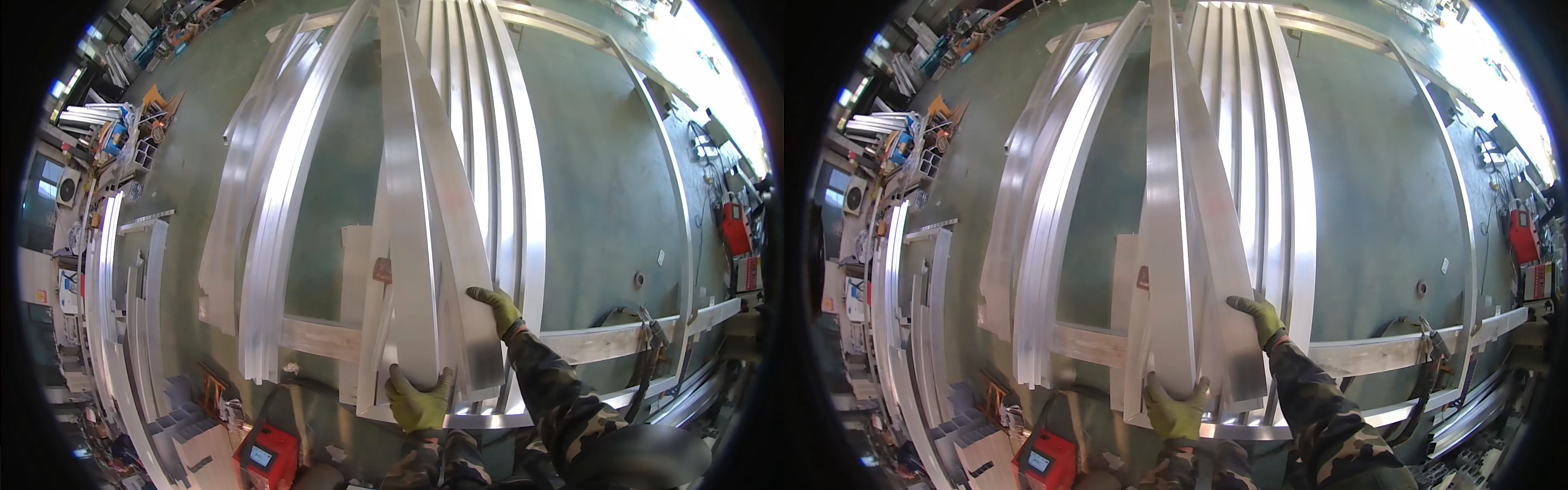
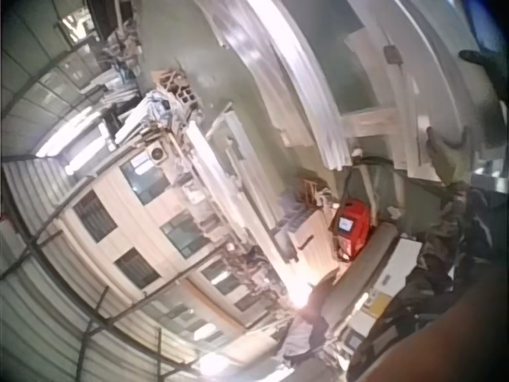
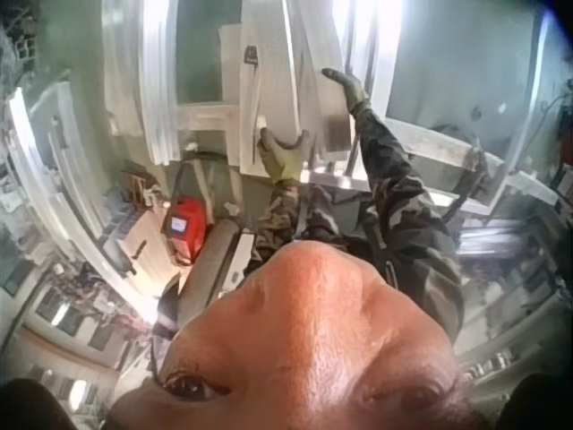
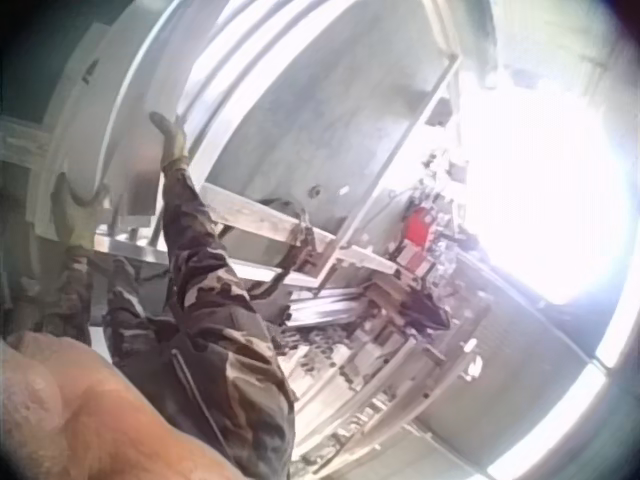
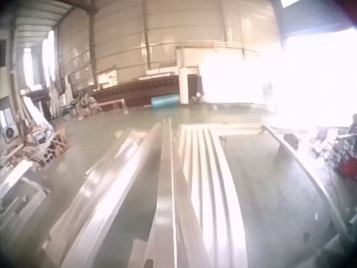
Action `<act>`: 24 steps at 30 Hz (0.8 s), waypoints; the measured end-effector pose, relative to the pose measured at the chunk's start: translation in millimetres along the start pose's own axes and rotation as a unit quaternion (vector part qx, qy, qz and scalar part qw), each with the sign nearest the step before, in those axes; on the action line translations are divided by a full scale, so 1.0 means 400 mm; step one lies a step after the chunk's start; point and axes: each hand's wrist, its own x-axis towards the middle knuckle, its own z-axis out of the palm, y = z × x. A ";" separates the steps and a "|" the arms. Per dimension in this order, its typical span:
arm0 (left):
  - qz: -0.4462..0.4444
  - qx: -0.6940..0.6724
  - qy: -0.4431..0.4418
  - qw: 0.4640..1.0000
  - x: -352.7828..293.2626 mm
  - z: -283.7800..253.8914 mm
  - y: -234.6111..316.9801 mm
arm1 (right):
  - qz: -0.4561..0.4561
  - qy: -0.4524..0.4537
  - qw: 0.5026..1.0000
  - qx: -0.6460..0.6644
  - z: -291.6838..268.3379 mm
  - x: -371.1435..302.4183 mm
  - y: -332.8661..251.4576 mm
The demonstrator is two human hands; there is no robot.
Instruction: The person positions long aluminum strips onto a metal frame and welds them in place using a handheld welding torch. After welding, the person uses an angle grinder to smooth the welded seams. The task is repeated for multiple strips.
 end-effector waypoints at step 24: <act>-0.080 0.132 -0.004 0.988 -0.255 -0.054 0.066 | 0.017 0.058 0.847 -0.529 0.040 -0.200 0.086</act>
